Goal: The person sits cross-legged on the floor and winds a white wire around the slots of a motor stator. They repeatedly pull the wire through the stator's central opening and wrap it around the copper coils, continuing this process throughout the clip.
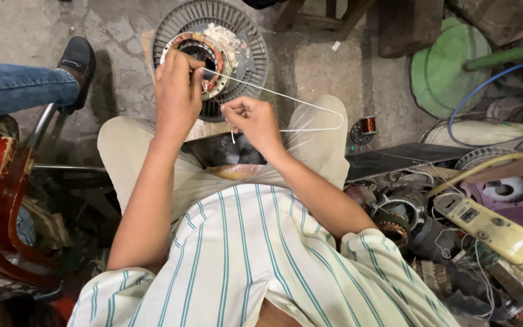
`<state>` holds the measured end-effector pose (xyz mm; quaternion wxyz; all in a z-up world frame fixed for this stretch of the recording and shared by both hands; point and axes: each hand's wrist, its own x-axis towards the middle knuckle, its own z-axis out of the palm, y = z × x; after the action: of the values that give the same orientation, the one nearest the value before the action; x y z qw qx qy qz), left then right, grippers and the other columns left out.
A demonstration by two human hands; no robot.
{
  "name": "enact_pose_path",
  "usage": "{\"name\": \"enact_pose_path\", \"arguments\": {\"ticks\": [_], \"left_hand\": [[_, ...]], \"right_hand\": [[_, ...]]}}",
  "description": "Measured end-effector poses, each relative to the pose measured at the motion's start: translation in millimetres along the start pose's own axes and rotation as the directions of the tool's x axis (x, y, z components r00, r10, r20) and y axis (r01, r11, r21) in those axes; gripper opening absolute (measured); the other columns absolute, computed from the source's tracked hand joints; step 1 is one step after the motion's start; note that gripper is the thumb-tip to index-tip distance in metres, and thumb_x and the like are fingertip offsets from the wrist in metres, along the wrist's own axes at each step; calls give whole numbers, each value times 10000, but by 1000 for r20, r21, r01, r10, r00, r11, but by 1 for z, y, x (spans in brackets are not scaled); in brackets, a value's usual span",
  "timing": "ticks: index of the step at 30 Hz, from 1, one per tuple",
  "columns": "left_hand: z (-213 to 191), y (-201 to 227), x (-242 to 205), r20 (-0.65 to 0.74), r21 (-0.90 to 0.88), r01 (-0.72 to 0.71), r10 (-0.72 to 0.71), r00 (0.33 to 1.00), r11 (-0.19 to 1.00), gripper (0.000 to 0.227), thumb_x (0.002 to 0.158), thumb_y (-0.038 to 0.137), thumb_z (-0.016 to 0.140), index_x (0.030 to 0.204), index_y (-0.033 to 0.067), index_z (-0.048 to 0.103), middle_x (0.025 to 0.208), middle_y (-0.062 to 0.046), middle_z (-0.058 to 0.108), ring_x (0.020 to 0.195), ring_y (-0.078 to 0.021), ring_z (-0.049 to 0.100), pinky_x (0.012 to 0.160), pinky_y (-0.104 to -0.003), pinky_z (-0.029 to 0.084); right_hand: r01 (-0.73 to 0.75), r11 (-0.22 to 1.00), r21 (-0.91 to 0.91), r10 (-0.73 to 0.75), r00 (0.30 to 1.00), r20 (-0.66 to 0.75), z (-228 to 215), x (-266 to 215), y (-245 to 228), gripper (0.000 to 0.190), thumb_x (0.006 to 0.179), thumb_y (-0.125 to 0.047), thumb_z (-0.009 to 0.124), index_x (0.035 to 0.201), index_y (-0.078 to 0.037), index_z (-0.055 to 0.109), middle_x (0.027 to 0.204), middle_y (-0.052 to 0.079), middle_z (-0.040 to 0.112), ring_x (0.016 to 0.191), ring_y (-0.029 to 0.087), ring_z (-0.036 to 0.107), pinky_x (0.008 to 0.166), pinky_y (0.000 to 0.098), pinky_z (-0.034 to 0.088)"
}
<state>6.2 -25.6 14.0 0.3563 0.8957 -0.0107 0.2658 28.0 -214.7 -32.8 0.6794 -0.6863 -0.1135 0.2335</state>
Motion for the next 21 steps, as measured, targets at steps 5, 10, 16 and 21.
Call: {"name": "enact_pose_path", "arguments": {"ticks": [5, 10, 16, 21], "left_hand": [[0, 3, 1, -10, 2, 1, -1, 1000, 1000, 158, 960, -41, 702, 1064, 7, 593, 1064, -161, 589, 1022, -389, 597, 893, -472, 463], [-4, 5, 0, 14, -7, -6, 6, 1000, 1000, 159, 967, -62, 681, 1082, -12, 583, 1080, -179, 571, 1055, -392, 592, 907, -478, 473], [-12, 7, 2, 36, 26, -27, 26, 999, 999, 161, 963, -57, 677, 1089, -18, 584, 1090, -194, 557, 1061, -407, 581, 906, -492, 468], [-14, 8, 3, 28, -41, 12, -11, 1000, 999, 169, 944, -62, 675, 1075, -17, 578, 1074, -192, 569, 1037, -403, 603, 874, -480, 482]], "right_hand": [[-32, 997, 76, 33, 999, -21, 1, 2, 11, 185, 985, -138, 710, 1058, 29, 738, 825, 11, 709, 700, 36, 633, 615, 210, 542], [4, 996, 92, -2, 1000, -28, 12, 9, 20, 185, 988, -125, 722, 1082, 33, 711, 838, 19, 705, 701, 52, 633, 619, 217, 538], [10, 996, 85, -3, 997, -75, 27, 4, 16, 153, 1005, -90, 707, 1127, 1, 708, 867, 6, 691, 757, 44, 633, 668, 216, 558], [133, 983, -123, -147, 983, -108, 28, -6, -2, 155, 992, -56, 695, 1128, -3, 748, 922, 3, 687, 764, 45, 636, 663, 219, 560]]}}
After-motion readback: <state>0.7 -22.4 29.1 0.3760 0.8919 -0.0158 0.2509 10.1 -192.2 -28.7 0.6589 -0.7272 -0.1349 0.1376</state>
